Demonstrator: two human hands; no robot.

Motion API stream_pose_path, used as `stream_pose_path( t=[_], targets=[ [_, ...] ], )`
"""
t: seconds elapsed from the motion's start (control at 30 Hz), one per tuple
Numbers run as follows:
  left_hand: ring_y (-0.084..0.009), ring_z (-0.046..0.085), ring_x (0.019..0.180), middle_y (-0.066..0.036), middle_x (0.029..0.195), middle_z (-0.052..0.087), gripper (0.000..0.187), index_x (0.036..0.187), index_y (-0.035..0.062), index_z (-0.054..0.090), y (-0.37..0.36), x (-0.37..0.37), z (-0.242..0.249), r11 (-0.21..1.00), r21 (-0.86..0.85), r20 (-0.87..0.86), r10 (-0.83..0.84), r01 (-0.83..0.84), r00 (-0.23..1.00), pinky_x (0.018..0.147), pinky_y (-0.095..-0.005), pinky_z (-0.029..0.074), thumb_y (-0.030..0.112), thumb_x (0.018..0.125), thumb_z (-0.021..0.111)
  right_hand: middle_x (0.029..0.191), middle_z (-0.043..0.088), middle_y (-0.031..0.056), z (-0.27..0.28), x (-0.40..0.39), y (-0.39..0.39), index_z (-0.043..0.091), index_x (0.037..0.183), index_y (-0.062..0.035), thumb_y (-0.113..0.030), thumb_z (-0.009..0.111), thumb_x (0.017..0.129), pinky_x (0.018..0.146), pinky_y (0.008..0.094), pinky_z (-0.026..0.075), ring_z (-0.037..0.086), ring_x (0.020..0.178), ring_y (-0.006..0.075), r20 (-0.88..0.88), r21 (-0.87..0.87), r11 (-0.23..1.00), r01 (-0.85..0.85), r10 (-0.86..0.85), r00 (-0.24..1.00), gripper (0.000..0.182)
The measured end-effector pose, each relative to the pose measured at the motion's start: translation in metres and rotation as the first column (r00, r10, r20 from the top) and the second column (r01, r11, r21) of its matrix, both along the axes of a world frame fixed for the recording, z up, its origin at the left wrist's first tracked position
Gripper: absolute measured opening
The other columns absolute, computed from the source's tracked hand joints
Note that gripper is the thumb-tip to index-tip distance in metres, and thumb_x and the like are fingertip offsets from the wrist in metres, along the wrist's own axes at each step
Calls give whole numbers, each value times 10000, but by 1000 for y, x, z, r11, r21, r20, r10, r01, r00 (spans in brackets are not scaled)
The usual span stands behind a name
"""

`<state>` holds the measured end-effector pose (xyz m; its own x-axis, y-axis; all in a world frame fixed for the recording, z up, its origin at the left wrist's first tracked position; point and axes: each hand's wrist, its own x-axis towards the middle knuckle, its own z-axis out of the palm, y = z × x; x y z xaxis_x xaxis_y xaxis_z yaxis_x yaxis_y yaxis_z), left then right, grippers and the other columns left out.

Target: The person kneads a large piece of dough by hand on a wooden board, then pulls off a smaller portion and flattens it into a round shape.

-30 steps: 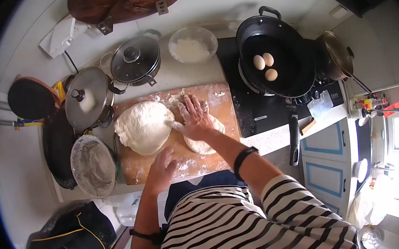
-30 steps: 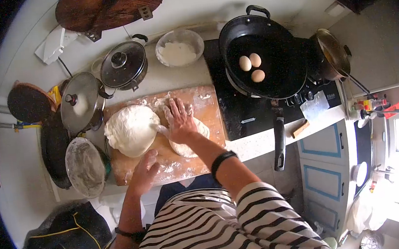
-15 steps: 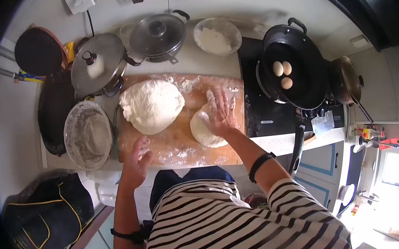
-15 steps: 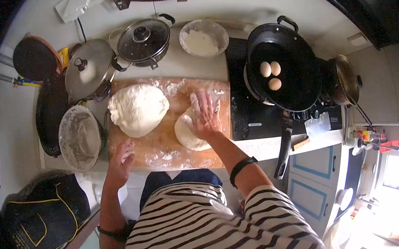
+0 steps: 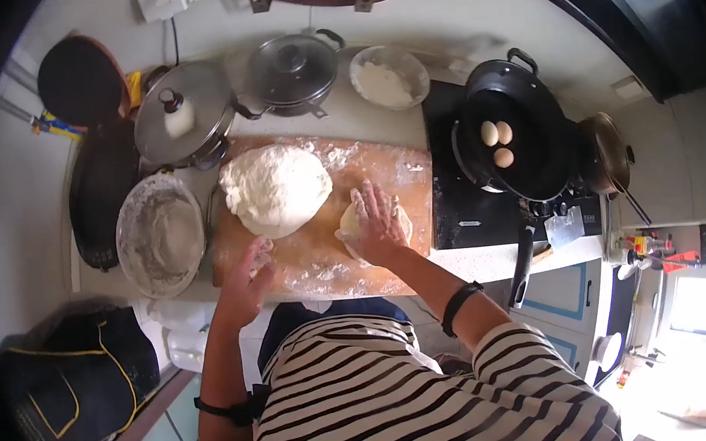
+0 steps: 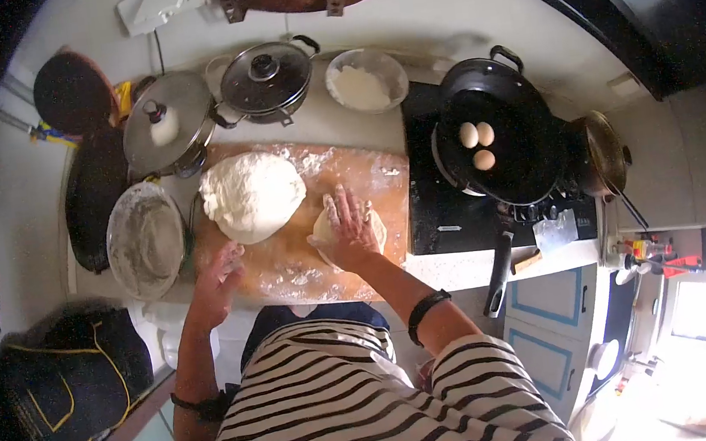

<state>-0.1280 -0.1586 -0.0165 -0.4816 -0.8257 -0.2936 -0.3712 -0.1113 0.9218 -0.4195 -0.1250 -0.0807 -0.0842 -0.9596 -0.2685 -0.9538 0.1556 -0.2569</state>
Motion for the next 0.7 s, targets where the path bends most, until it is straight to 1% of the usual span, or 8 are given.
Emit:
stream_pose_path(
  t=[0.03, 0.17, 0.23, 0.3, 0.4, 0.43, 0.57, 0.7],
  targets=[
    [-265, 562, 1232, -191, 1354, 556, 495, 1432, 3, 405, -1, -3, 1, 996, -84, 29, -40, 43, 999, 1023, -360, 440, 150, 984, 557, 1640, 73, 165, 1, -3, -1, 185, 1564, -71, -669, 516, 877, 1210, 555, 67, 35, 1519, 342, 29, -25, 1000, -6, 6, 1000, 969],
    [-264, 544, 1258, -189, 1351, 562, 503, 1429, -11, 403, -2, -10, 9, 998, -14, 17, -62, 62, 998, 1033, -362, 429, 178, 990, 561, 1631, 104, 190, -3, 19, 1, 211, 1554, -51, -639, 487, 912, 1201, 578, 87, 56, 1519, 345, 45, 6, 998, -55, 54, 998, 913],
    [-262, 538, 1263, -188, 1345, 567, 515, 1429, -15, 403, -4, -18, 13, 994, 28, 8, -101, 101, 995, 1042, -359, 420, 196, 988, 567, 1628, 121, 192, -4, 15, 0, 217, 1550, -39, -641, 472, 918, 1197, 586, 95, 79, 1515, 353, 24, -104, 993, -52, 55, 998, 909],
    [-253, 545, 1248, -184, 1331, 577, 512, 1425, -11, 413, -11, -25, 7, 990, -41, 11, -132, 132, 991, 1034, -353, 425, 200, 986, 569, 1622, 139, 194, -13, 13, -4, 227, 1539, -15, -664, 472, 909, 1191, 600, 100, 102, 1510, 363, 21, -188, 982, -28, 33, 999, 937],
    [-224, 518, 1256, -156, 1355, 548, 517, 1431, -19, 410, -14, -26, 9, 982, -50, 64, -178, 182, 982, 1054, -350, 404, 200, 985, 555, 1620, 147, 194, -15, 16, -8, 242, 1531, -8, -663, 509, 890, 1186, 610, 114, 107, 1509, 362, 35, -125, 990, -64, 68, 997, 954],
    [-213, 502, 1264, -143, 1370, 532, 521, 1435, -24, 407, -14, -31, 11, 977, -34, 79, -208, 212, 975, 1066, -349, 391, 199, 986, 548, 1616, 163, 180, -14, 14, -9, 268, 1527, -30, -667, 533, 872, 1183, 613, 126, 110, 1509, 350, 101, -109, 994, -18, 29, 994, 951],
    [-213, 517, 1260, -157, 1361, 548, 516, 1428, -26, 416, -11, -49, 13, 983, 57, 56, -177, 174, 983, 1061, -335, 397, 171, 971, 555, 1614, 173, 146, 9, 15, -14, 264, 1540, -90, -680, 514, 875, 1187, 609, 128, 108, 1507, 331, 29, -27, 997, -71, 72, 997, 924],
    [-230, 531, 1263, -183, 1376, 549, 519, 1433, -22, 409, -14, -72, -14, 955, -20, 93, -293, 296, 952, 1047, -337, 415, 146, 965, 556, 1619, 163, 149, -18, -2, -11, 234, 1552, -100, -665, 480, 907, 1183, 612, 136, 116, 1505, 340, 30, -168, 985, -48, 53, 998, 892]
  ],
)
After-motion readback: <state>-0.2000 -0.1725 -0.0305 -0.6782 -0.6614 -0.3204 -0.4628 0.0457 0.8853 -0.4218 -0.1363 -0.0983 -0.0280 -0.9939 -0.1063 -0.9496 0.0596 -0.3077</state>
